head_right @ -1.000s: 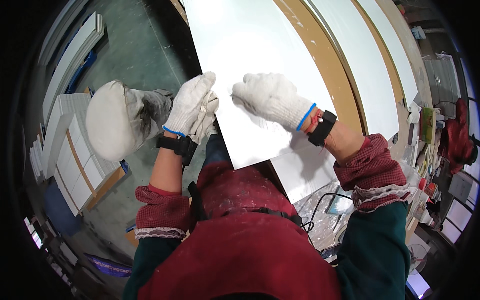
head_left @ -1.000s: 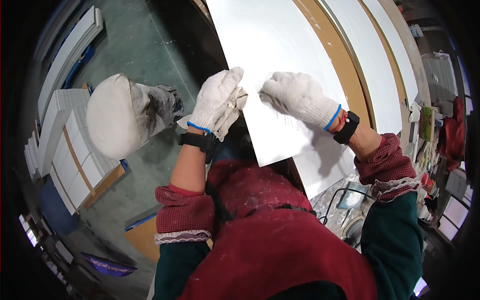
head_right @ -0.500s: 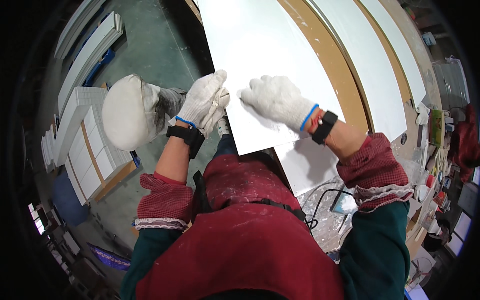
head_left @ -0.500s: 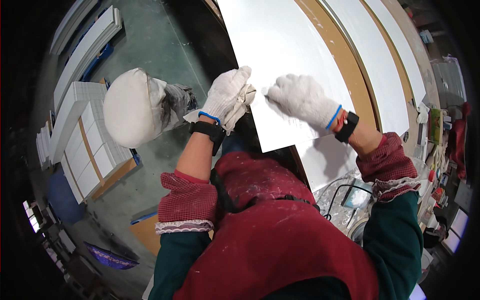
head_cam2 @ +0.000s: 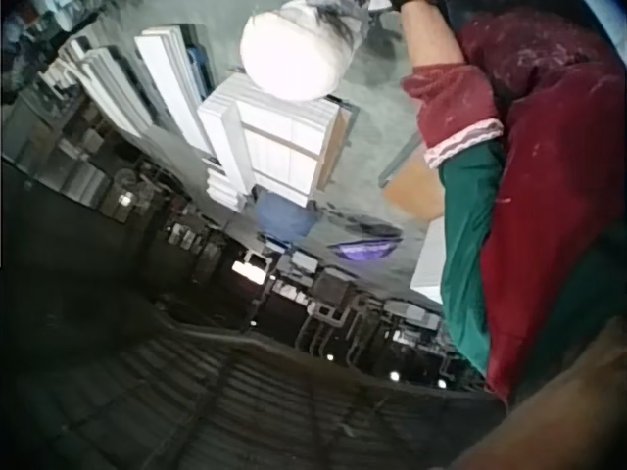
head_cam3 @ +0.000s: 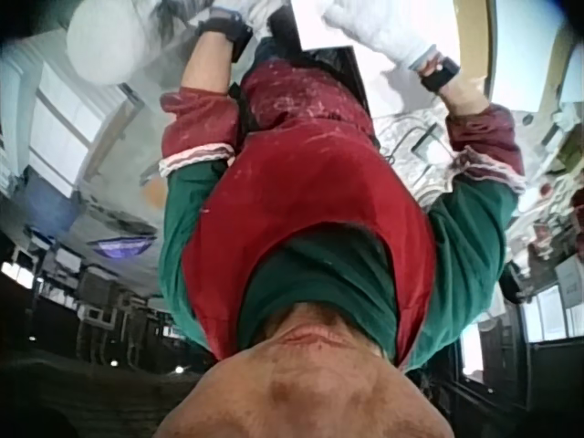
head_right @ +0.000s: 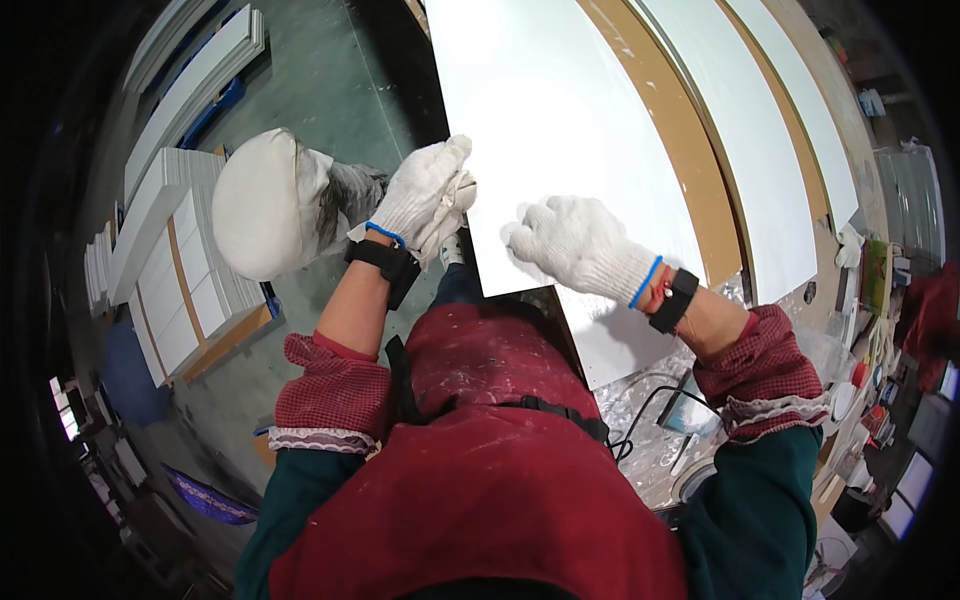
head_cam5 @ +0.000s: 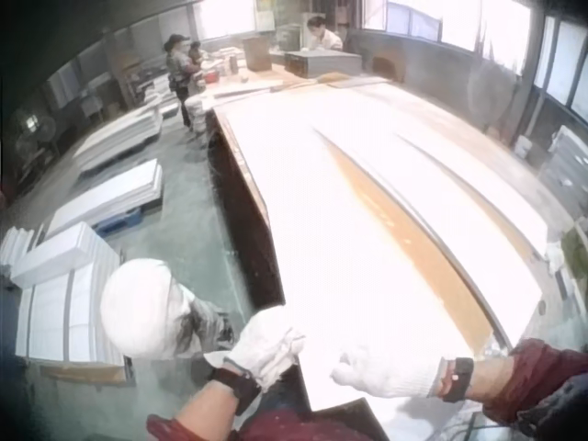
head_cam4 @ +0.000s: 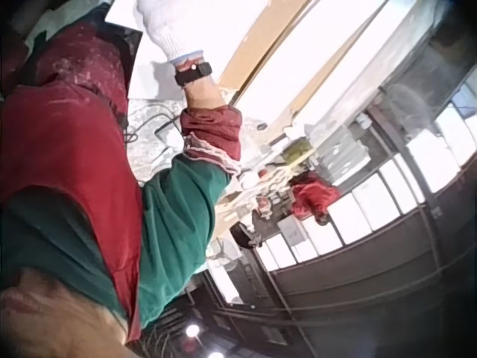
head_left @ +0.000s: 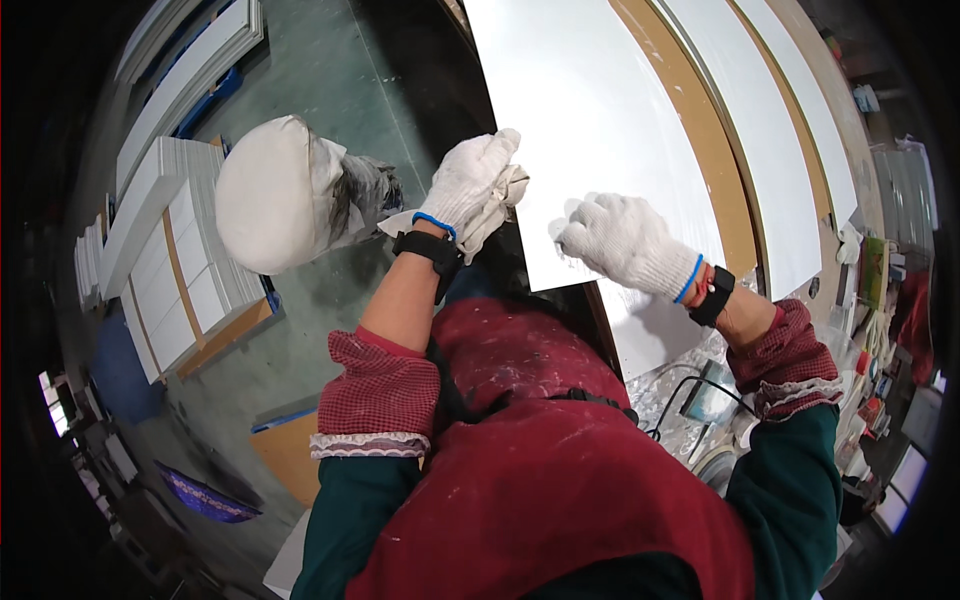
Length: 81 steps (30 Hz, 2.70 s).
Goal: Sanding and cleaning the surfaces and edges of white wooden panels on a workshop table.
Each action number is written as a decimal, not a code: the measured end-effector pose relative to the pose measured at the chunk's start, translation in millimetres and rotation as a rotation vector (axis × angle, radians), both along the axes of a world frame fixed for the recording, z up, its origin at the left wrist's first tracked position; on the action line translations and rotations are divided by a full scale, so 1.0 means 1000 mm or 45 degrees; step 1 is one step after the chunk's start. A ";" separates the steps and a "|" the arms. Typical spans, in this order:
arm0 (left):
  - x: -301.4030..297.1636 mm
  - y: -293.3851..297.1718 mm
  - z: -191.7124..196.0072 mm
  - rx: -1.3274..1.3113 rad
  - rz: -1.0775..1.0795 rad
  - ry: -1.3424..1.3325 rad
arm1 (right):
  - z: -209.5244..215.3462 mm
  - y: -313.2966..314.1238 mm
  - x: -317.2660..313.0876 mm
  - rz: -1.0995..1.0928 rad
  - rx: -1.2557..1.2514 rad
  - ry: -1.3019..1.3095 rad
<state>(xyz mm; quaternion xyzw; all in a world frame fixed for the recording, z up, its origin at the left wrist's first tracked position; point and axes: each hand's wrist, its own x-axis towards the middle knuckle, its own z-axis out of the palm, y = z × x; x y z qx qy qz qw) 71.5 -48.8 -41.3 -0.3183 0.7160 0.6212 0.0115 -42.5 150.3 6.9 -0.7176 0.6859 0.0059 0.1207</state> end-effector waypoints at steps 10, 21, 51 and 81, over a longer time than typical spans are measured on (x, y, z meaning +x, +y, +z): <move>-0.005 -0.007 -0.015 0.123 0.005 0.079 | 0.001 0.004 -0.006 0.035 -0.072 -0.033; -0.005 -0.008 -0.028 0.146 0.017 0.163 | -0.001 0.000 -0.003 -0.124 0.046 0.039; -0.007 -0.006 -0.014 0.038 -0.001 0.063 | 0.005 0.019 0.005 0.074 -0.057 -0.113; 0.001 -0.001 -0.024 0.216 0.042 0.137 | -0.004 -0.002 -0.003 -0.093 -0.049 -0.045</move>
